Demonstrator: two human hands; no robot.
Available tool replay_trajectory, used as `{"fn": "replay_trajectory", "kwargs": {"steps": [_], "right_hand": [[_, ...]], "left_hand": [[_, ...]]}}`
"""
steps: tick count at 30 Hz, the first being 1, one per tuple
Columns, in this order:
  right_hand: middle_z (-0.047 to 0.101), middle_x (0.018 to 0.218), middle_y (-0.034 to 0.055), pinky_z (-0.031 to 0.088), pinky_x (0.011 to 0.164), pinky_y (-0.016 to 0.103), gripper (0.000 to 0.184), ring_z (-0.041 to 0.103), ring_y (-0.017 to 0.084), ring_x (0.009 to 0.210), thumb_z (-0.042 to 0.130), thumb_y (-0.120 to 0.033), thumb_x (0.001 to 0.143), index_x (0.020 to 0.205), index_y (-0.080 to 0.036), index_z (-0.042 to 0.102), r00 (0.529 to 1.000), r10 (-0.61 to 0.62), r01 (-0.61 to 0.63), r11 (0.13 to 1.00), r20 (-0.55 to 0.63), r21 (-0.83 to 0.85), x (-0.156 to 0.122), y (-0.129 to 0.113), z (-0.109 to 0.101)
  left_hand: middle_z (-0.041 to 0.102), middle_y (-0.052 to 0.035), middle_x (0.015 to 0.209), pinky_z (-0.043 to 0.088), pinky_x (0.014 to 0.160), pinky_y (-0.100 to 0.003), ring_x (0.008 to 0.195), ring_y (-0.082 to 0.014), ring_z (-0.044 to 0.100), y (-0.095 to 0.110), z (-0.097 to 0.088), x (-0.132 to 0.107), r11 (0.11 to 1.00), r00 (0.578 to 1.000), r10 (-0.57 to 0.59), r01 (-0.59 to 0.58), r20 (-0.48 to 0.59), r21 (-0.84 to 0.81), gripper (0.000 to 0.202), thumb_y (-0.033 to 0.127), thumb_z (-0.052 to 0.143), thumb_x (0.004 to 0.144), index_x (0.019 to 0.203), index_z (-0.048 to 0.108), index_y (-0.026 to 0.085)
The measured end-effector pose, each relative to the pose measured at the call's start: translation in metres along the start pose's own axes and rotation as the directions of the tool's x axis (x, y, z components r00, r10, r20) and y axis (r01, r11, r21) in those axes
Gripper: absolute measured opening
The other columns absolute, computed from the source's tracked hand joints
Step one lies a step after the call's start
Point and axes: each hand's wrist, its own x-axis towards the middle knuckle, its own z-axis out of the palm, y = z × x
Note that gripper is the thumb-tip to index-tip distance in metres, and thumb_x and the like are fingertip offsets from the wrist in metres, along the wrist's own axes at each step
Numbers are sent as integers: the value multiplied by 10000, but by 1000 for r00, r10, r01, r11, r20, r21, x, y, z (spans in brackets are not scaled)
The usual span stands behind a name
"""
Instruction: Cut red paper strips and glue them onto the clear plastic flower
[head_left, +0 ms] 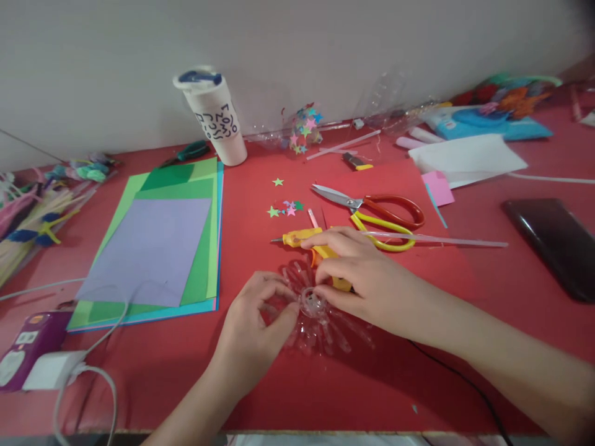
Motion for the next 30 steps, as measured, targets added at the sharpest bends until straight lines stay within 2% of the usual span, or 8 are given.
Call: {"fn": "replay_trajectory", "kwargs": {"steps": [4, 8, 15, 22, 30], "right_hand": [[585, 1235, 93, 385, 987, 436, 181, 460, 250, 1168, 565, -144, 862, 685, -150, 604, 1000, -14, 14, 997, 0, -80, 6, -1, 3], [634, 1151, 98, 393, 969, 441, 164, 505, 259, 1091, 588, -136, 842, 689, -132, 645, 998, -56, 47, 981, -39, -187, 13, -1, 7], [637, 1143, 116, 399, 942, 448, 139, 507, 275, 1084, 586, -106, 824, 743, -116, 697, 998, -34, 51, 953, 61, -300, 17, -4, 10], [644, 1107, 123, 394, 945, 473, 122, 497, 296, 1101, 589, -112, 803, 778, -115, 708, 993, -2, 41, 944, 120, -327, 18, -6, 6], [653, 1049, 113, 412, 936, 456, 79, 520, 278, 1069, 628, -117, 771, 725, -122, 691, 989, 19, 23, 958, 144, -285, 18, -6, 4]], "left_hand": [[593, 0, 851, 451, 678, -260, 756, -138, 585, 1, 2, 2, 999, 1000, -22, 22, -2, 26, 68, 181, 553, 756, 702, 586, 205], [593, 4, 836, 449, 728, -282, 786, -149, 580, -4, 4, 2, 998, 1000, 26, -26, -8, 60, 77, 136, 539, 729, 734, 570, 206], [587, -5, 865, 439, 724, -292, 795, -162, 560, -8, 7, -1, 973, 992, 117, -105, -46, 204, 121, 113, 532, 728, 794, 546, 213], [597, -23, 937, 444, 753, -282, 863, -170, 583, -10, 8, -3, 966, 988, 154, -147, -18, 212, 170, 79, 502, 743, 816, 576, 214], [558, 9, 750, 412, 634, -257, 690, -148, 529, -8, 11, -1, 962, 996, 91, -83, -22, 261, 107, 101, 500, 754, 751, 527, 204]]}}
